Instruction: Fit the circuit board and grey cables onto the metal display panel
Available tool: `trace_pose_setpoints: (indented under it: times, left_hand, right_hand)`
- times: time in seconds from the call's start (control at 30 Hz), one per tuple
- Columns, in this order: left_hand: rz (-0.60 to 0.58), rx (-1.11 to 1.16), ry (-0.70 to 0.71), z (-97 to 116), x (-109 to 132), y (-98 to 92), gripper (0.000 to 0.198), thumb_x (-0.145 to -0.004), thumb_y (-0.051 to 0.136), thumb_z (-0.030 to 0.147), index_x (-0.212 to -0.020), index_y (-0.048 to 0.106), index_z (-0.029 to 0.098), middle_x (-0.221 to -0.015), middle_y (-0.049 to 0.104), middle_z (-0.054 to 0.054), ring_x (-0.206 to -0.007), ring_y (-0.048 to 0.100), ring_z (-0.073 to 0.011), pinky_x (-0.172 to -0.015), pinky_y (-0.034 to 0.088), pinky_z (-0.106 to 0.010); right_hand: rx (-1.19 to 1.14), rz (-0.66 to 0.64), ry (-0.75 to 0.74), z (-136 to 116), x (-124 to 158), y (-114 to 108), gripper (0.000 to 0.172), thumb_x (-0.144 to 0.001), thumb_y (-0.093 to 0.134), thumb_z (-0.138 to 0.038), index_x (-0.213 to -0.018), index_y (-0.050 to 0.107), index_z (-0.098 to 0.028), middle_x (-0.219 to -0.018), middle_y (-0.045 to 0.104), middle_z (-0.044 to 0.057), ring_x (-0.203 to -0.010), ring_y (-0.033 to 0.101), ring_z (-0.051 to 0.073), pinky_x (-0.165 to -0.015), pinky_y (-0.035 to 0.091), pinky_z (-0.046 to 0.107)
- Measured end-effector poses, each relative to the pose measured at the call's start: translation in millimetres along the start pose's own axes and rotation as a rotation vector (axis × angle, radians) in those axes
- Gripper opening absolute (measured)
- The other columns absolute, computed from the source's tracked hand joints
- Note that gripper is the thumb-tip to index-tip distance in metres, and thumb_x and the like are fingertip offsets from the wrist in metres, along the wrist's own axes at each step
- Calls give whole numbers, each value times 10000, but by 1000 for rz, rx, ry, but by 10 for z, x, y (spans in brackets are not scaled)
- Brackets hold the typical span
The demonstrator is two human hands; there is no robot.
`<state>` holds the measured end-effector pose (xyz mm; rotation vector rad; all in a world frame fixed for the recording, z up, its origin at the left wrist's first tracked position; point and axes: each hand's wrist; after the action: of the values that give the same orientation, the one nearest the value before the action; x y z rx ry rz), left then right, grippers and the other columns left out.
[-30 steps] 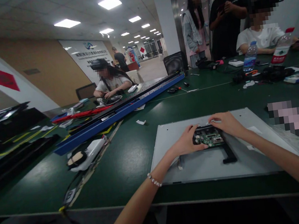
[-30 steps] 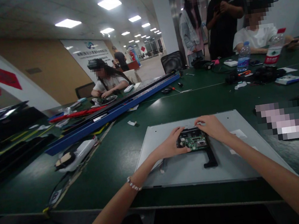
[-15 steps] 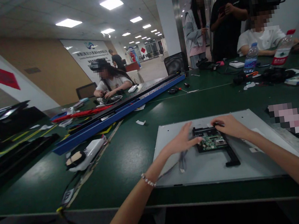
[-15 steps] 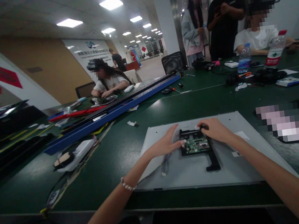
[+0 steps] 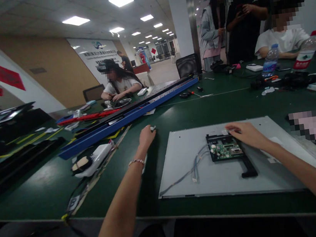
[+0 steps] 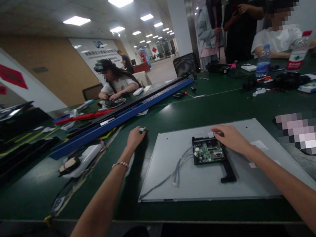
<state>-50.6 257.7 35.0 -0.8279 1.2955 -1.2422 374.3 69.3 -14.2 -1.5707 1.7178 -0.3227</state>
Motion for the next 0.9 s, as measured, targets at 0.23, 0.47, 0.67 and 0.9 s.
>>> trace_pose_setpoints:
  times: [0.23,0.47,0.67,0.9]
  left_hand:
    - [75,-43,-15,169,-11,-61,214,-946,433,126,-890,633,77,-780,657,-46,-780,546,-143,-822,441,-292]
    - [106,-48,177,627,435,-298,222,-948,485,181,-1019,693,152,-1002,719,-69,-882,641,-180,-831,461,-271]
    - [105,58,578,1327,1329,-577,292,-945,465,138,-1137,679,185,-1102,715,-77,-996,662,-213,-902,482,-330]
    - [77,33,641,1706,1857,-553,237,-970,424,143,-1057,644,157,-907,718,-77,-895,673,-222,-877,498,-376]
  right_hand:
    - [7,33,26,-64,2,3,287,-870,530,-220,-1105,693,-194,-1077,744,81,-932,716,219,-890,554,398]
    - [-31,93,25,-311,41,-83,304,-881,534,-260,-1146,674,-207,-1134,725,82,-970,703,230,-908,548,429]
    - [-61,30,-231,-1017,93,1,432,-848,633,-287,-1274,597,-226,-1245,664,87,-1093,645,238,-960,514,422]
    - [49,53,-384,-1459,152,240,244,-867,561,-143,-1084,649,-212,-1037,696,73,-956,653,219,-862,516,381]
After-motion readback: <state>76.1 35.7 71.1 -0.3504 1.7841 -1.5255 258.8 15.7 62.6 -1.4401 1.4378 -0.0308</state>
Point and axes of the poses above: each hand's wrist, its own x-axis away from the middle knuckle, its own y-axis out of the palm, z = x × y
